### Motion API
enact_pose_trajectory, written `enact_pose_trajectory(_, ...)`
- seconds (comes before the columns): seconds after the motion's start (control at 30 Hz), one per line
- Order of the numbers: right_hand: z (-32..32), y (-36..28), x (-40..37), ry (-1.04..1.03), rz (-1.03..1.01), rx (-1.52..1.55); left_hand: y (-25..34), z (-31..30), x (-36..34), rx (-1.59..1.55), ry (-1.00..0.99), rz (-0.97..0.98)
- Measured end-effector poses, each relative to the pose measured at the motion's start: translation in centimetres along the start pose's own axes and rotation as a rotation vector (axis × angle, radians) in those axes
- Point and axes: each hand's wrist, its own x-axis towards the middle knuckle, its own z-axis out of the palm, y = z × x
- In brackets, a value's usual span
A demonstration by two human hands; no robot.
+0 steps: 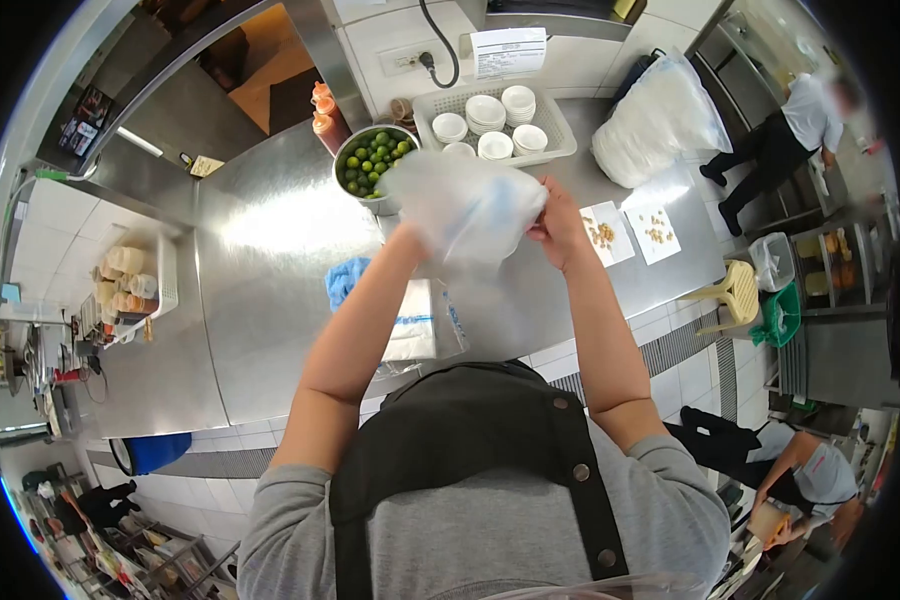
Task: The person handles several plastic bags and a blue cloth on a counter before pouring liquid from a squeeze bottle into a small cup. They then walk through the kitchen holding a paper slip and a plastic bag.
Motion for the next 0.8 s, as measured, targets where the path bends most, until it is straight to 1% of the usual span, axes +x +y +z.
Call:
enact_pose_trajectory(0.03, 0.3, 0.7, 0.2, 0.064, 0.093, -0.063, -2.4, 2.2, -0.1, -0.39, -0.003, -0.345)
enact_pose_trajectory(0.07, -0.3, 2.4, 0.9, 0.064, 0.124, -0.084, -5.0, 4.4, -0.3, -0.784, -0.005, -0.688)
enact_pose_trajectory(0.13, -2.2, 7.1, 3.1, 0.063, 0.184, -0.132, -10.3, 8.6, -1.3, -0.758, 0.016, -0.653)
enact_pose_trajectory(0.17, -2.4, 8.1, 3.4, 0.07, 0.168, -0.127, -12.5, 10.4, -1.5, -0.746, 0.03, -0.634)
enact_pose_trajectory(0.23, -2.3, 8.7, 3.5, 0.085, 0.108, -0.121, -15.7, 13.6, -1.6, -0.724, 0.167, -0.449)
enact_pose_trajectory(0.27, -2.2, 9.1, 3.6, 0.091, 0.082, -0.118, -16.3, 14.5, -1.7, -0.708, 0.235, -0.362)
enact_pose_trajectory(0.37, -2.8, 10.0, 4.3, 0.061, 0.068, -0.177, -16.1, 15.0, -1.8, -0.507, 0.317, -0.232)
enact_pose_trajectory(0.47, -2.1, 10.1, 4.1, 0.032, 0.08, -0.15, -17.1, 15.2, -0.6, -0.392, 0.111, -0.597)
enact_pose_trajectory(0.57, -1.6, 10.2, 3.9, 0.024, 0.081, -0.084, -14.4, 13.0, -0.7, -0.484, -0.157, -1.006)
enact_pose_trajectory(0.6, -1.3, 10.3, 3.8, 0.087, 0.068, -0.083, -14.9, 13.9, -1.4, -0.423, -0.008, -0.883)
enact_pose_trajectory(0.67, -0.6, 10.9, 3.4, 0.211, 0.048, -0.071, -17.6, 17.8, -3.8, -0.28, 0.278, -0.639)
enact_pose_trajectory(0.7, -1.1, 11.7, 3.7, 0.192, -0.015, -0.075, -18.7, 19.6, -4.4, -0.206, 0.444, -0.491)
enact_pose_trajectory(0.73, -2.5, 13.2, 4.4, 0.175, -0.074, -0.075, -17.5, 19.1, -5.0, -0.413, 0.437, -0.573)
enact_pose_trajectory(0.77, -3.2, 14.7, 4.5, 0.163, -0.132, -0.072, -15.2, 17.4, -5.5, -0.621, 0.426, -0.651)
enact_pose_trajectory(0.8, -2.6, 15.0, 3.7, 0.225, -0.144, -0.046, -13.2, 15.8, -6.1, -0.832, 0.412, -0.724)
